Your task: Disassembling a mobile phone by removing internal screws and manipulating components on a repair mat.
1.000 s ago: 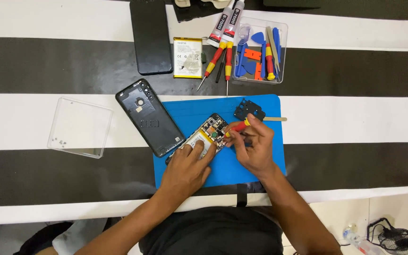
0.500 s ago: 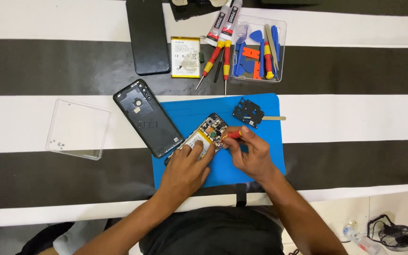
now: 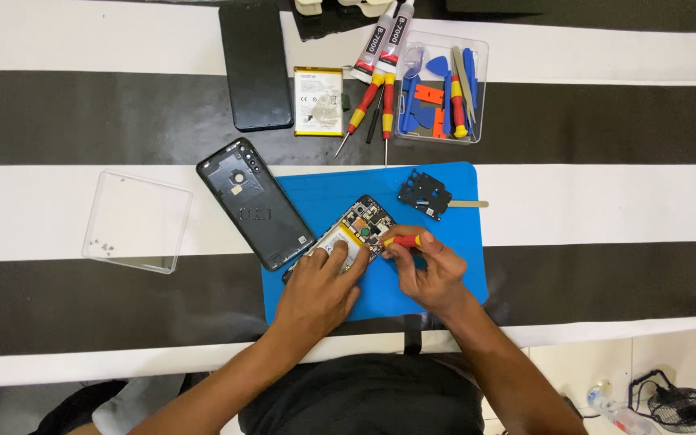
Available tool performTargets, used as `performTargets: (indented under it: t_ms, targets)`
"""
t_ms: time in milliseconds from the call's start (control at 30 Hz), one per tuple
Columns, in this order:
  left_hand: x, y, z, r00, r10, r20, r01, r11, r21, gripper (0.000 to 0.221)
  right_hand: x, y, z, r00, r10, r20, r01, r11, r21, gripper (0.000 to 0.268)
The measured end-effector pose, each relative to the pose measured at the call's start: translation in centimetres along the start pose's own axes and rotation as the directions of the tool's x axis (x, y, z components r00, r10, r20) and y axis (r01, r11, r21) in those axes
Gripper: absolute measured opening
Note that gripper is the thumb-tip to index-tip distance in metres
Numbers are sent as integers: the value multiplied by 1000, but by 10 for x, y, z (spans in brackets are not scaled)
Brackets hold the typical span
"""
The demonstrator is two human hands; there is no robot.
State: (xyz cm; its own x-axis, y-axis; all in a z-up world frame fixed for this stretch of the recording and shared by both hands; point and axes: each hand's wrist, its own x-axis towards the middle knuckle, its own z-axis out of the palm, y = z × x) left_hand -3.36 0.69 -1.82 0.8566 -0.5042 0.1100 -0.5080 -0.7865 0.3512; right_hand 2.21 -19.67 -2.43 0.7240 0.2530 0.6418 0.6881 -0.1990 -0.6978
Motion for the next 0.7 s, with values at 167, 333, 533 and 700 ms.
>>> performTargets:
  t_ms: [167, 333, 533, 700]
  targets:
    - [1, 0, 2, 1000, 3, -15, -3, 999, 45, 54, -4, 6, 2, 1000, 23, -5, -23, 999, 43, 67]
    - [1, -2, 2, 998, 27, -54, -27, 1000, 16, 55, 0, 10, -8, 992, 112, -61, -102, 984, 148, 68]
    - [4, 0, -9, 996, 38, -76, -39, 999, -5, 57, 5, 4, -17, 982, 122, -147, -99, 983, 155, 59]
    - [6, 3, -12, 1000, 16, -20, -16, 1000, -21, 55, -1, 5, -13, 983, 123, -134, -102, 983, 153, 58]
